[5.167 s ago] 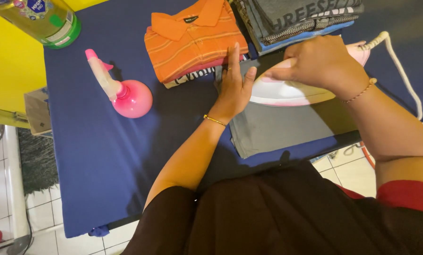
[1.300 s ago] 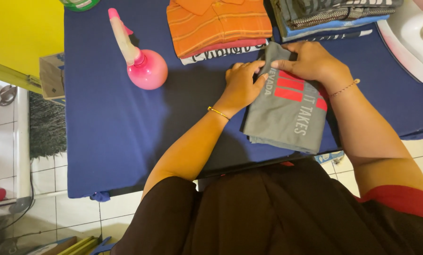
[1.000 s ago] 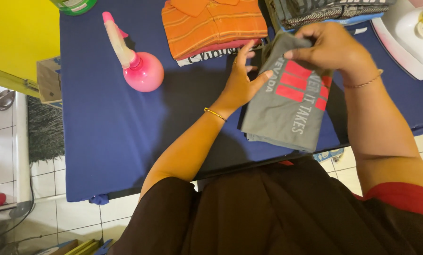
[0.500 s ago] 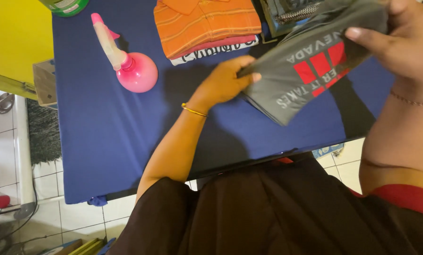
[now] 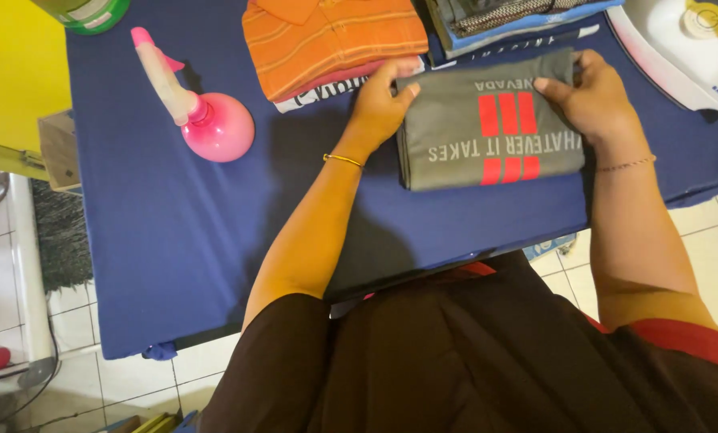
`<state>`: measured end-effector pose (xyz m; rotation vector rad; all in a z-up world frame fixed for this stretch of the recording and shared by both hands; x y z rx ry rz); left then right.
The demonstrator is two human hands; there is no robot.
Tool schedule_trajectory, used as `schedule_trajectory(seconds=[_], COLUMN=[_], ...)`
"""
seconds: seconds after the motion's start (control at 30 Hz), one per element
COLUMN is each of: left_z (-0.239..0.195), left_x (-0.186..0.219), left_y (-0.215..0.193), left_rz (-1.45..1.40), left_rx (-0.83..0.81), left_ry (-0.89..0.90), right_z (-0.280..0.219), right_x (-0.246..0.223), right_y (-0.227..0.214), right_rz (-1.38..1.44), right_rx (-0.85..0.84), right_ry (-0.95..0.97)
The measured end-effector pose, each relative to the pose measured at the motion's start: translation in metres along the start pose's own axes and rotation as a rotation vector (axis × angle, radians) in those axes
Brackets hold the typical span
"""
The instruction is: Ironing and folding various t-shirts and a patterned cloth on an ironing board
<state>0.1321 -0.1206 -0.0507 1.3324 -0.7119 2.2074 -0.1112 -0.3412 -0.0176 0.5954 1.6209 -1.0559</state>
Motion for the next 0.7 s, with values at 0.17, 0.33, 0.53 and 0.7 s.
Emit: schedule_trajectory(seconds=[0.17, 0.33, 0.53, 0.7], left_z=[-0.012, -0.016, -0.009, -0.007], left_x=[0.068, 0.069, 0.020, 0.018], left_y=[-0.034, -0.034, -0.026, -0.027], left_rz=[0.469, 0.540, 0.446, 0.227], left_rx=[0.148, 0.044, 0.114, 0.245], left_ry=[-0.080, -0.285, -0.215, -0.106], right_z=[-0.009, 0.017, 0.022, 0.003], right_x=[-0.027, 0.017, 0.028, 0.000], right_y=[0.000, -0.010, -0.012, -0.003], right_rz=[-0.529, -0.431, -0.359, -0.459], right_rx=[0.095, 0.215, 0.266, 0.239], right_ry=[-0.382, -0.557, -0.686, -0.555])
Point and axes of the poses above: each hand's wrist, its own z-axis towards the middle knuckle, its own y-axis out of the palm, x = y × z, the point moved 5 cm from there along z, towards the middle knuckle, and after that the axes turned 14 degrees about x, right-handed, at the moved point
